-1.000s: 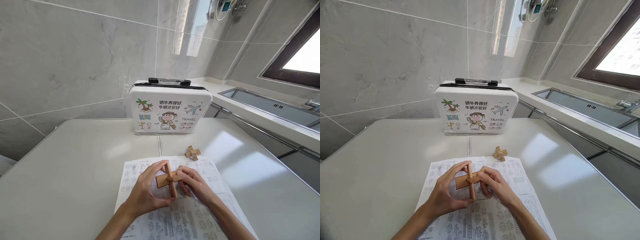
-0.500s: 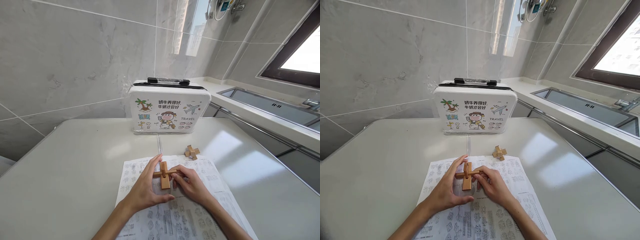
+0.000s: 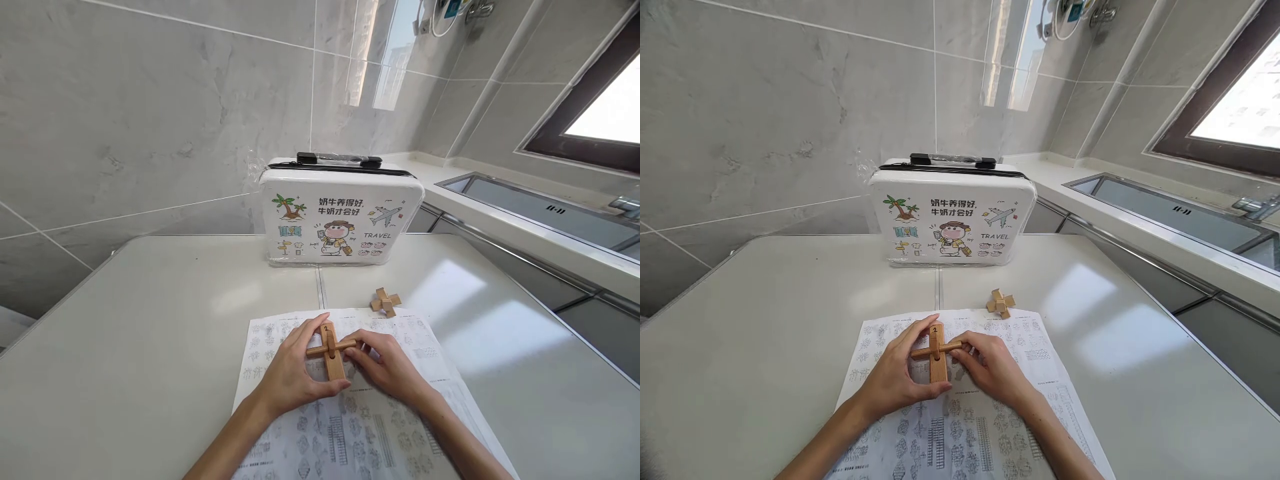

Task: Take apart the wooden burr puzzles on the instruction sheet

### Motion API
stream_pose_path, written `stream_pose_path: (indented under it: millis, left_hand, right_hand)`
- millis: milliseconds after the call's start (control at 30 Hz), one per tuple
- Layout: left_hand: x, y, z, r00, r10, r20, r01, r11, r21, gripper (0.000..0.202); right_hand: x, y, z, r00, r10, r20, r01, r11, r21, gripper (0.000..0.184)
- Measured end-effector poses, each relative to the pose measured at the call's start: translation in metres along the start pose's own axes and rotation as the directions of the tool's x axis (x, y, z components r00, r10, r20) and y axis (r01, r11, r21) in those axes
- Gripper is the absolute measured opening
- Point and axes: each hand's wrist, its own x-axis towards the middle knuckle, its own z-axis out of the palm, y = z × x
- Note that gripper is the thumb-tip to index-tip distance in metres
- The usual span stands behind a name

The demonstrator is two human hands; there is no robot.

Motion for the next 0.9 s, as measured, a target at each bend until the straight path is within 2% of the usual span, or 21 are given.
stream_pose_path:
  millis: [267,467,533,600,667,733,833,900]
  left_hand:
    - [-0.004,0.004,0.002,0.999,0.000,-0.046,-0.002,0.999,-0.050,0.098]
    - [-0.004,0.011,0.007,0.986,-0.085,-0.141,0.038,0.950,-0.309,0.092]
    - [-0.004,0.012,0.006,0.977,-0.099,-0.189,0.036,0.950,-0.311,0.085]
    - [-0.005,0.011,0.005,0.973,-0.087,-0.214,0.031,0.967,-0.252,0.081]
    - [-0.005,0.010,0.004,0.979,-0.018,-0.205,-0.012,0.989,-0.146,0.083]
    - [-0.005,0.009,0.003,0.980,0.110,-0.166,-0.111,0.994,0.007,0.084]
    - [-0.005,0.009,0.006,0.940,0.332,-0.085,-0.305,0.924,0.230,0.080]
    - [-0.005,0.009,0.009,0.908,0.415,-0.060,-0.380,0.875,0.301,0.080]
  right_hand:
    - [-0.001,0.000,0.005,0.999,-0.002,-0.039,0.002,1.000,-0.002,0.024]
    - [0.000,-0.004,0.008,0.999,0.032,0.011,-0.034,0.979,0.202,0.031]
    - [0.000,-0.006,0.008,0.999,0.054,-0.002,-0.052,0.975,0.218,0.033]
    - [0.000,-0.007,0.007,0.995,0.064,-0.073,-0.048,0.978,0.204,0.035]
    - [0.000,-0.008,0.006,0.986,0.036,-0.161,-0.006,0.983,0.182,0.034]
    - [-0.001,-0.008,0.005,0.981,-0.011,-0.196,0.046,0.983,0.177,0.034]
    - [-0.004,-0.008,0.007,0.989,-0.037,-0.143,0.061,0.983,0.171,0.033]
    - [-0.005,-0.009,0.009,0.995,-0.018,-0.097,0.034,0.987,0.159,0.034]
